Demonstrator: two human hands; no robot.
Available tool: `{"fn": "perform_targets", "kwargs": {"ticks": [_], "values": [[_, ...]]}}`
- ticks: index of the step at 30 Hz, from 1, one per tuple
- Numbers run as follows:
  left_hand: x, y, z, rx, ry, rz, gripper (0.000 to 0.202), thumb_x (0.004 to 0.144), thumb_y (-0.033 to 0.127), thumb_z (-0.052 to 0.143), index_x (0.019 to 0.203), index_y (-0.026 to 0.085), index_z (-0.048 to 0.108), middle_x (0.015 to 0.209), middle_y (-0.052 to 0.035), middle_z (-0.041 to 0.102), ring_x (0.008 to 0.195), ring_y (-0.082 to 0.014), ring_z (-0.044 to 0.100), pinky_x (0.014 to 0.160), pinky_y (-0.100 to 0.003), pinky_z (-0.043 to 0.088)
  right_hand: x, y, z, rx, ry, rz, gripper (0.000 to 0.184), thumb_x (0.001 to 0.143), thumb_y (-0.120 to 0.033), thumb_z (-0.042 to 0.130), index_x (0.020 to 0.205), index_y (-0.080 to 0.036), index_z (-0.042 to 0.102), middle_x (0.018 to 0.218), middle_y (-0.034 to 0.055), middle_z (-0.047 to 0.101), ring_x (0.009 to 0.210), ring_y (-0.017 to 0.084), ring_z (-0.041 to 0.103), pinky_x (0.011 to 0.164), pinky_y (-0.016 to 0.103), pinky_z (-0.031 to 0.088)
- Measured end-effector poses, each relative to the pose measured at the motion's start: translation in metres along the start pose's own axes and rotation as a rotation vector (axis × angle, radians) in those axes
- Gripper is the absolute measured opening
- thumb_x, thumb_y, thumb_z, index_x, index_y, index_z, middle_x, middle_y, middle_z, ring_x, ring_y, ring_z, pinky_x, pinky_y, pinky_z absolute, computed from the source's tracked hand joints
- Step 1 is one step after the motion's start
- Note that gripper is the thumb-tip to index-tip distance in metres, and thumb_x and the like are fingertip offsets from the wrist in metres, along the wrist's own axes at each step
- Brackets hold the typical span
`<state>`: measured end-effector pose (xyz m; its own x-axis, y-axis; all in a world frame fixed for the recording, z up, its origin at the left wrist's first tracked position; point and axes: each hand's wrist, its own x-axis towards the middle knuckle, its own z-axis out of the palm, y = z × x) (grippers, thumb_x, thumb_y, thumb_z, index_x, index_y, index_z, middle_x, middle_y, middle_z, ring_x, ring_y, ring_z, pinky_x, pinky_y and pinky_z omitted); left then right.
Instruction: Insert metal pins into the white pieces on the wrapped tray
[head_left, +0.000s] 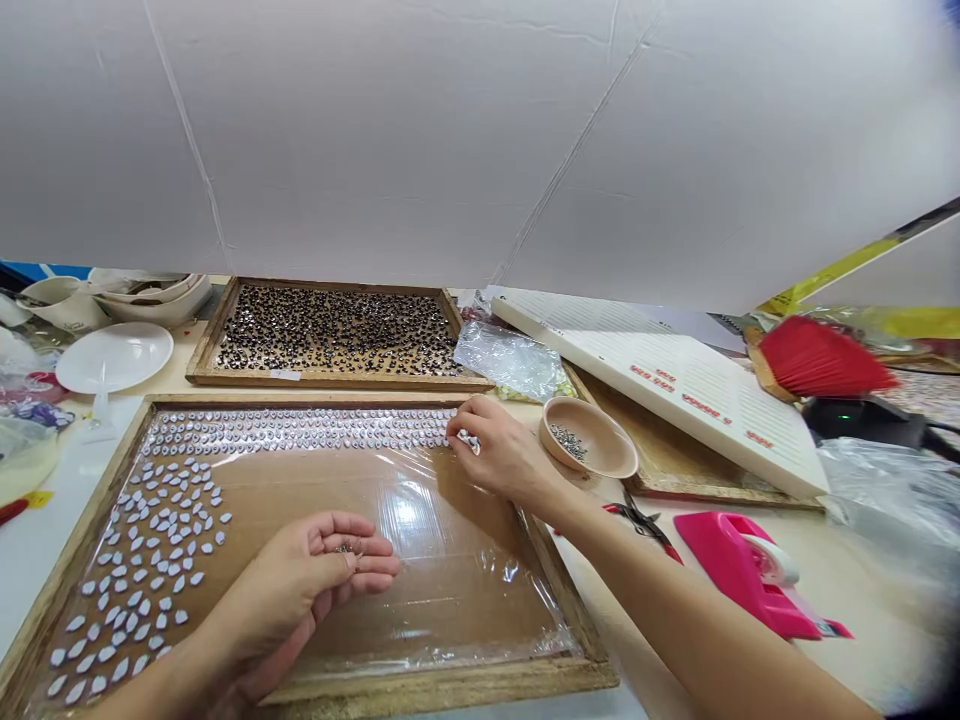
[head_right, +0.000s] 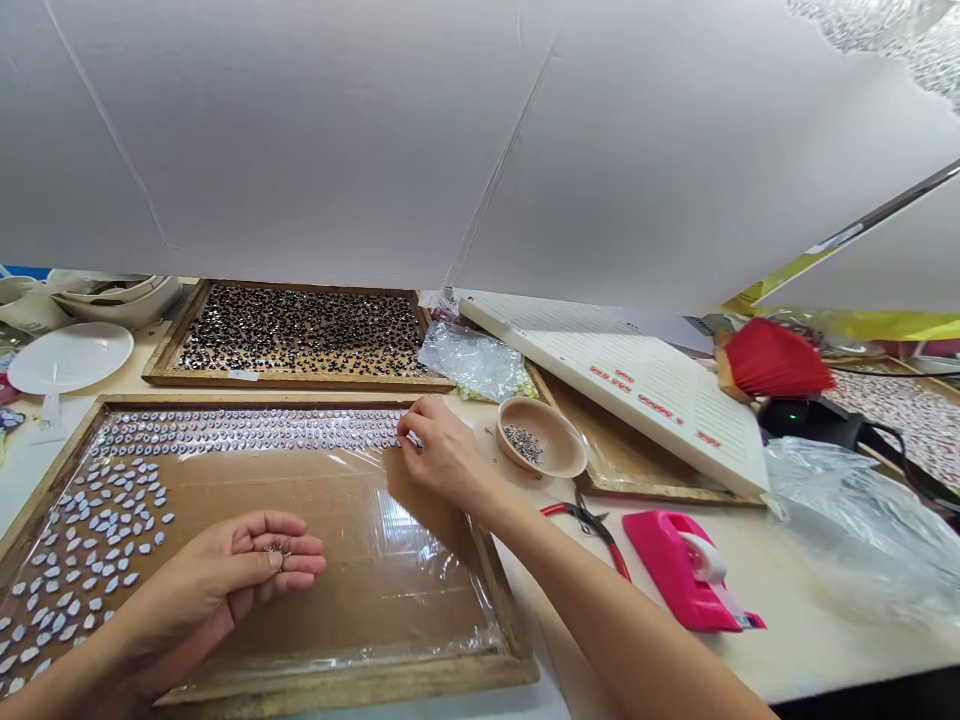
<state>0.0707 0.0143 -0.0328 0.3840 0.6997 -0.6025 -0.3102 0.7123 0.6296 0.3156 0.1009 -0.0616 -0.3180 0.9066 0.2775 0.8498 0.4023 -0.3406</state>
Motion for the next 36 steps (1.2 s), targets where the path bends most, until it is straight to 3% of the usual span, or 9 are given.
{"fn": "perform_targets", "kwargs": {"ticks": [7,36], "values": [[0.0,0.002,0.001,0.015,-0.006,-0.016,0.017,0.075,0.02,0.063,0.088,0.01,0.059,0.088,-0.0116,0.067,0.078,-0.0165,0.064,0.081,-0.031,0.048,0.003,0.0,0.009,-0.098,-0.051,-0.024,0.014,0.077,-0.012,0.047,0.074,-0.016,0.06,0.083,0.006,0.057,0.077,0.017,0.053,0.068,0.028,0.041],[-0.001,0.001,0.001,0.02,-0.024,-0.029,0.016,0.083,0.023,0.052,0.087,0.009,0.057,0.087,-0.0117,0.065,0.078,-0.0169,0.063,0.077,-0.031,0.049,0.002,0.005,0.015,-0.015,-0.043,-0.036,0.013,0.077,-0.012,0.048,0.075,-0.017,0.059,0.083,0.006,0.056,0.077,0.017,0.053,0.069,0.029,0.043]]}}
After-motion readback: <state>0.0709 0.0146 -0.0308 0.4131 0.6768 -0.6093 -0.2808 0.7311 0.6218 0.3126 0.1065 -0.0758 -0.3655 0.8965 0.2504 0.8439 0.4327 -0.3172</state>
